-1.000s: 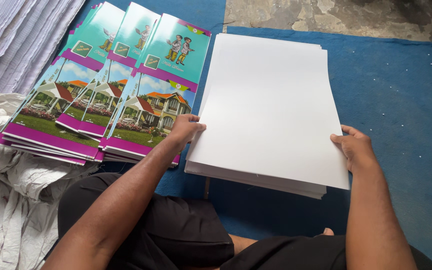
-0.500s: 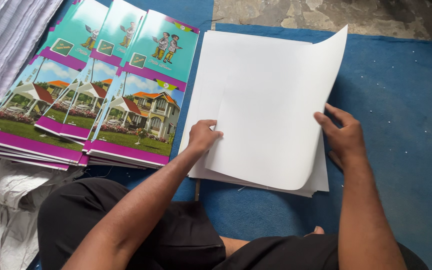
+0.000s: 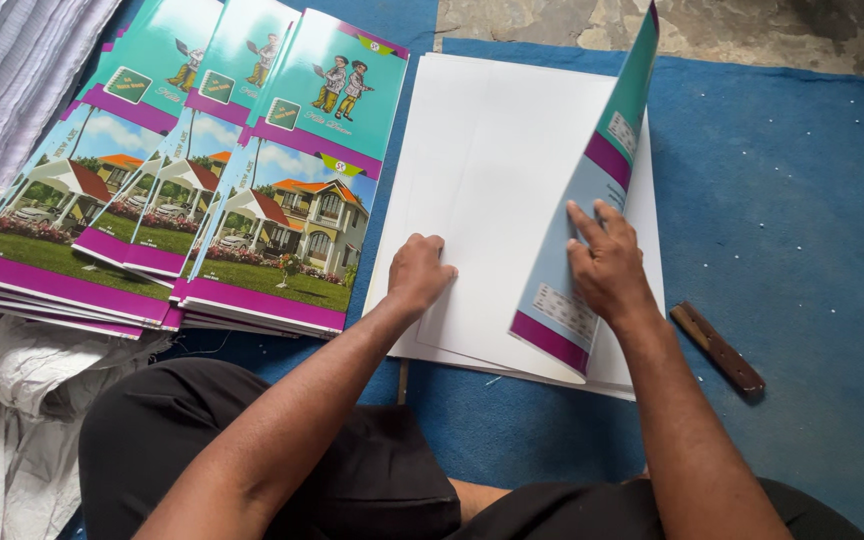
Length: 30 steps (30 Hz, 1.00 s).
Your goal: The person sits on a blue mat and repeatedly folds a printed cover sheet over a stack of white pages, then uses a wooden block to press and crease the spine fold. The person repeats this folding and pressing cycle multiple times on the same stack.
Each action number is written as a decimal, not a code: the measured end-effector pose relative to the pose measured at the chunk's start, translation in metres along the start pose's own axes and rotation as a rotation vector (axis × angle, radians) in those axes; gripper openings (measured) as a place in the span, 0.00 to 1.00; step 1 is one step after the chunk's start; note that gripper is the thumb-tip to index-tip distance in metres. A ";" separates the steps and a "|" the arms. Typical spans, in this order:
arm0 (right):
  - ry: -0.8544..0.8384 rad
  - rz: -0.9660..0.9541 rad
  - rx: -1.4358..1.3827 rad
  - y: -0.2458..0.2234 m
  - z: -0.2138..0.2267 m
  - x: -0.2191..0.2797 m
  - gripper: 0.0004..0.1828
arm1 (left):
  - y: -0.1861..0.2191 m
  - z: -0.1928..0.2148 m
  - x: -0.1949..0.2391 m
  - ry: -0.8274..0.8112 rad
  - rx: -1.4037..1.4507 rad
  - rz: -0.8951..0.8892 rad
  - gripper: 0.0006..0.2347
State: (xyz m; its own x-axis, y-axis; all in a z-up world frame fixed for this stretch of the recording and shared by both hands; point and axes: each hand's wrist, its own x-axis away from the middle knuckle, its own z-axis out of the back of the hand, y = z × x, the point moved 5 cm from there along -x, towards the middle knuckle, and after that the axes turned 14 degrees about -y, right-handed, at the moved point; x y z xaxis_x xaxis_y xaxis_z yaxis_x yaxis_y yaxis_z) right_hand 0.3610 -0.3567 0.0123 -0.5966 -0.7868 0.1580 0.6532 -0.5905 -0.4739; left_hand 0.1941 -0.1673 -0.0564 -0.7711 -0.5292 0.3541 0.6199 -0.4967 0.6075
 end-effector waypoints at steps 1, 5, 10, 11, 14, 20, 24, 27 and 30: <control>-0.008 0.013 0.041 -0.003 -0.004 -0.002 0.28 | -0.001 0.000 -0.002 0.002 -0.006 -0.008 0.12; -0.019 0.113 0.187 -0.015 -0.022 -0.011 0.27 | -0.009 -0.005 -0.015 -0.010 0.011 -0.021 0.09; 0.011 0.193 0.328 -0.029 -0.050 -0.022 0.25 | -0.023 -0.007 -0.026 0.052 0.113 -0.057 0.10; 0.019 0.191 0.347 -0.031 -0.054 -0.024 0.25 | -0.024 -0.008 -0.028 0.057 0.133 -0.046 0.14; 0.023 0.197 0.395 -0.036 -0.068 -0.034 0.24 | -0.026 -0.011 -0.032 -0.030 0.169 0.002 0.22; 0.034 0.233 0.446 -0.039 -0.089 -0.045 0.23 | -0.012 -0.006 -0.021 0.035 0.064 -0.039 0.29; 0.055 0.237 0.383 -0.032 -0.083 -0.052 0.26 | -0.001 -0.009 -0.009 0.004 -0.043 -0.007 0.26; 0.098 0.154 0.400 -0.019 -0.066 -0.056 0.32 | 0.002 -0.007 -0.007 -0.036 -0.031 0.013 0.25; 0.133 0.003 0.346 0.001 -0.047 -0.058 0.45 | 0.005 -0.003 -0.004 0.017 -0.032 -0.009 0.24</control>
State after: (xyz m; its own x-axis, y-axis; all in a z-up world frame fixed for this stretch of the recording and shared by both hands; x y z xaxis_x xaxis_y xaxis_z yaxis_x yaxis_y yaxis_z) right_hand 0.3740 -0.3035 -0.0385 -0.6353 -0.7716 0.0325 0.7602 -0.6322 -0.1499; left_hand 0.2010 -0.1698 -0.0573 -0.7738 -0.5366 0.3364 0.6179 -0.5230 0.5871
